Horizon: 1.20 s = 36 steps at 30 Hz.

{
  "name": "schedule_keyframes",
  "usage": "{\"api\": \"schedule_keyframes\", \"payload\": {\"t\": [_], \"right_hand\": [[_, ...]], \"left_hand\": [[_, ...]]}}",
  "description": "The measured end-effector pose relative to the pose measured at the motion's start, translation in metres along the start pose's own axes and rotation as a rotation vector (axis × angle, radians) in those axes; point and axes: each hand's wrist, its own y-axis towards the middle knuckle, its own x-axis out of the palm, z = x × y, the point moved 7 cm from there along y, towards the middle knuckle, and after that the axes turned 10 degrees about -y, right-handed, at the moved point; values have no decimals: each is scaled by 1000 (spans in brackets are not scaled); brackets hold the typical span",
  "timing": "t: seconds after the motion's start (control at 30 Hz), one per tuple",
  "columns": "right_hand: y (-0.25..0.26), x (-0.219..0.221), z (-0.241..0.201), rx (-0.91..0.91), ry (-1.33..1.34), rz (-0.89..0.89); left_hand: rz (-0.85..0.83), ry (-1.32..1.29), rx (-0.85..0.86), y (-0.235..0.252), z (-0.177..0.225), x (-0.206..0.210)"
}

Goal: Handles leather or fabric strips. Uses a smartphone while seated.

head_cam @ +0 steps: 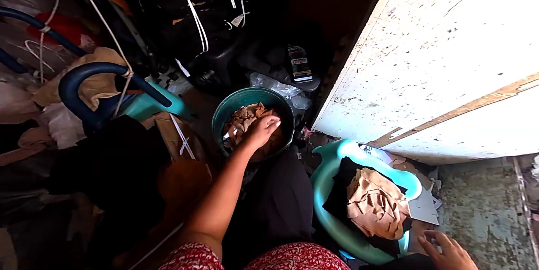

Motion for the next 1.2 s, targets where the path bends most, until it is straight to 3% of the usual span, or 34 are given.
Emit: {"api": "schedule_keyframes", "payload": {"t": [0.1, 0.2, 0.3, 0.37, 0.43, 0.63, 0.8, 0.9, 1.0, 1.2], "right_hand": [[3, -3, -2, -28, 66, 34], [6, -32, -20, -137, 178, 224], [16, -74, -65, -264, 216, 445], [23, -98, -107, -333, 214, 533], [32, -116, -150, -391, 214, 589], [61, -127, -267, -702, 213, 639], [125, -98, -347, -704, 165, 570], [144, -103, -404, -610, 35, 217], [151, -106, -431, -659, -9, 276], [169, -101, -447, -535, -65, 303]], "left_hand": [[-47, -162, 234, 13, 68, 31], [-332, -253, 427, 0, 147, 96], [-612, -233, 654, -24, 215, 153], [-677, -223, 736, -31, 240, 171], [-659, -262, 748, -28, 244, 172], [-513, -368, 667, 4, 202, 138], [-323, -482, 680, 21, 195, 101], [-316, -444, 672, 20, 196, 104], [-377, -438, 732, 13, 203, 113], [-474, -365, 755, 15, 199, 134]]}}
